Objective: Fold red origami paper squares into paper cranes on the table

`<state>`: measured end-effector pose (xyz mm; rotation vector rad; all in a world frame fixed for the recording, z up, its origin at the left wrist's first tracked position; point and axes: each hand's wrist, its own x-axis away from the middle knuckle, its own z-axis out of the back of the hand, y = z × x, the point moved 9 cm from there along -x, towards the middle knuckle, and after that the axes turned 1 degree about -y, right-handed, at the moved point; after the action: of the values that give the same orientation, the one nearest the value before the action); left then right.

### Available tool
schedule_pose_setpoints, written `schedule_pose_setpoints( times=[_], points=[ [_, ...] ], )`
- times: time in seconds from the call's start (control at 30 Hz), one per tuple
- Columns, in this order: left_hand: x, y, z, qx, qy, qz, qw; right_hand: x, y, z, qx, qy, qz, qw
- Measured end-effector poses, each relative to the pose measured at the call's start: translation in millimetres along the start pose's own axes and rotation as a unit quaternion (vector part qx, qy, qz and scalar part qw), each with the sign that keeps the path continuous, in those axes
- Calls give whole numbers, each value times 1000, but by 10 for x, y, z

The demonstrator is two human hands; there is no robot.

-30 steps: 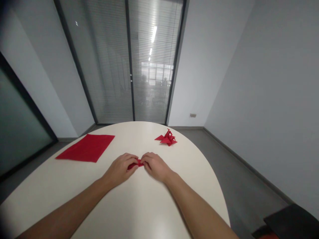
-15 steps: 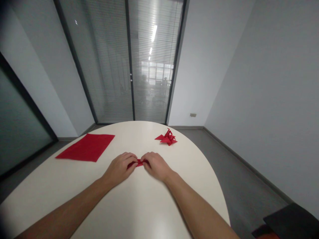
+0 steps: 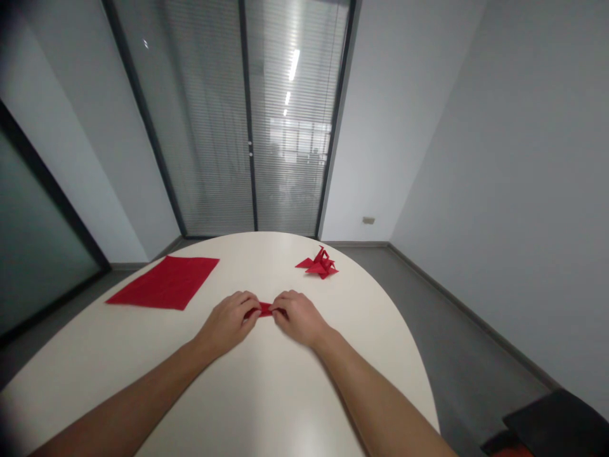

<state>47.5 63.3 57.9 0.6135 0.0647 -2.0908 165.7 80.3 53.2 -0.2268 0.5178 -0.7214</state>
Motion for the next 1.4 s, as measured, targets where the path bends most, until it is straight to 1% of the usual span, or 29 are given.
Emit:
schedule_pose_setpoints(
  times=[0.27, 0.43, 0.57, 0.77, 0.87, 0.97, 1.07, 1.17, 1.23, 1.33, 1.4],
  points=[
    [7, -44, 24, -18, 16, 17, 1000, 24, 139, -2, -7, 18, -66, 998],
    [26, -60, -19, -11, -3, 19, 1000, 22, 125, -21, -1, 5, -48, 999],
    [28, -87, -17, 1, 0, 31, 1000, 13, 84, 14, -3, 11, -40, 999],
    [10, -84, -4, 4, -8, 38, 999, 25, 119, 6, -16, 6, -67, 998],
    [6, -65, 20, 15, -3, 33, 999, 21, 130, -7, -25, 11, -66, 997],
    [7, -47, 60, 23, 14, 25, 999, 13, 116, -2, -44, 20, -57, 997],
    [11, -36, 71, 21, 20, 19, 999, 11, 102, 4, -66, 19, -58, 996],
    [18, -39, 76, 20, 24, 20, 999, 18, 110, 0, -103, 17, -72, 992],
    [25, -33, 107, 24, 39, 17, 999, 23, 135, -14, -142, 19, -87, 986],
    [32, 25, 186, 35, 67, -12, 997, 28, 199, -32, -189, 30, -112, 975],
    [34, 85, 217, 41, 72, -42, 996, 33, 254, -45, -203, 36, -131, 970]
  ],
)
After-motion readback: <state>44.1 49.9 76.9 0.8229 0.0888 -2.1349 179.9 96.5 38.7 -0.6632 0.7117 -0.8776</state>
